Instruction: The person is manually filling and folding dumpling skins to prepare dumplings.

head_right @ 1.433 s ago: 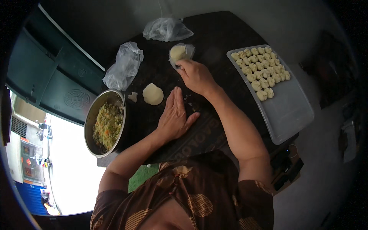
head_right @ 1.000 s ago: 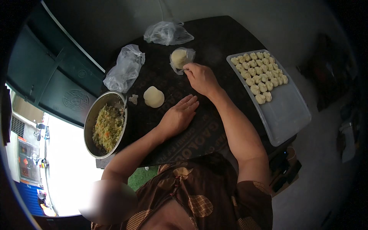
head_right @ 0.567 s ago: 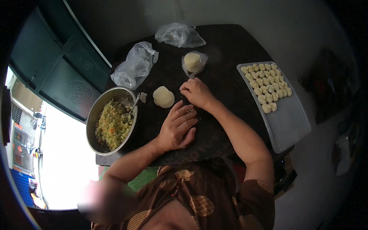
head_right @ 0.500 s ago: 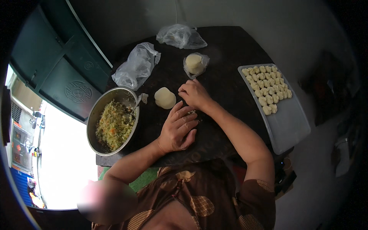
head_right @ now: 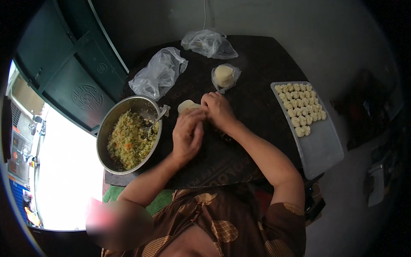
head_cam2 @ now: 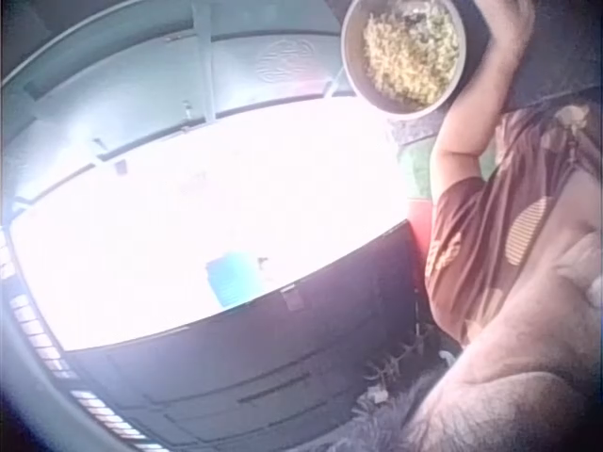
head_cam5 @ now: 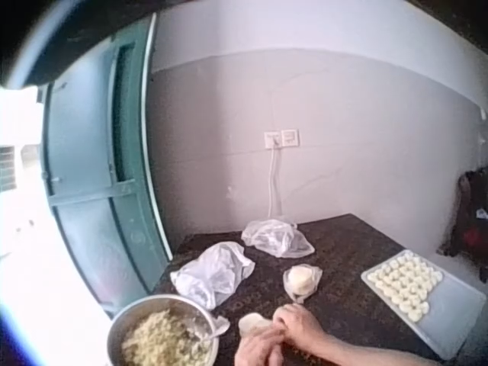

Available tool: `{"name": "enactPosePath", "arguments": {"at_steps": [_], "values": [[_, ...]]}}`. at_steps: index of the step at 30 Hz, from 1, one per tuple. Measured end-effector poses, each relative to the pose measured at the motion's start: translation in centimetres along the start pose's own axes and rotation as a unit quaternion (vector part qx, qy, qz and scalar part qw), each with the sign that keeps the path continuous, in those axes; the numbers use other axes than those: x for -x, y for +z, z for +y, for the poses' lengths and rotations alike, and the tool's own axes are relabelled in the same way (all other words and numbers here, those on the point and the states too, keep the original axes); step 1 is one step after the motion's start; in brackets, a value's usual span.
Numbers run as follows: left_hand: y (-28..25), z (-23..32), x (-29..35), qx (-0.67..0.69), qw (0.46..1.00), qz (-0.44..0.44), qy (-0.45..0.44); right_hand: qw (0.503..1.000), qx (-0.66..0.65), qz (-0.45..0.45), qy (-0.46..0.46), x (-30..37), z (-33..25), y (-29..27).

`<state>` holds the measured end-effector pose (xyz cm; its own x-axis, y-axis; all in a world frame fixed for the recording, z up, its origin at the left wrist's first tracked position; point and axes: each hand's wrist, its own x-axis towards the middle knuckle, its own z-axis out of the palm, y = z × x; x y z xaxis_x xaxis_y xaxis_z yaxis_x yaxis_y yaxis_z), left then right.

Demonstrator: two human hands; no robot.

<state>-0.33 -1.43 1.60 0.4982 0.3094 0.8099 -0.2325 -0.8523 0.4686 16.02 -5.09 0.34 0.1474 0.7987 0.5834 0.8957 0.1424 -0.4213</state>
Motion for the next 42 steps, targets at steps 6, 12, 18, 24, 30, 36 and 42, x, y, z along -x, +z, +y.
{"name": "enactPosePath", "arguments": {"at_steps": [6,12,18,24,30,36,42], "values": [[0.8,-2.2,1.4,-0.033,0.987,0.046,-0.149,0.982,-0.178,0.031,0.054,-0.5,-1.1,-4.0],[1.6,-2.8,1.4,0.245,0.930,0.018,-0.275,0.976,-0.208,-0.030,0.064,0.5,-1.7,-5.2],[1.1,-2.1,1.0,0.357,0.840,0.018,-0.408,0.932,-0.334,-0.053,0.130,1.4,-0.9,-3.7],[0.7,-2.1,0.8,0.393,0.799,0.059,-0.452,0.863,-0.440,-0.110,0.221,2.1,-0.9,-3.3],[0.8,-1.9,0.8,0.386,0.802,0.040,-0.454,0.921,-0.350,-0.083,0.154,2.5,-0.7,-2.7],[0.5,-1.6,0.6,0.388,0.793,0.058,-0.466,0.940,-0.300,-0.050,0.153,2.4,-0.4,-2.8],[0.2,-2.2,0.7,0.415,0.772,0.008,-0.481,0.911,-0.364,-0.089,0.173,2.5,-0.6,-2.7]]}}
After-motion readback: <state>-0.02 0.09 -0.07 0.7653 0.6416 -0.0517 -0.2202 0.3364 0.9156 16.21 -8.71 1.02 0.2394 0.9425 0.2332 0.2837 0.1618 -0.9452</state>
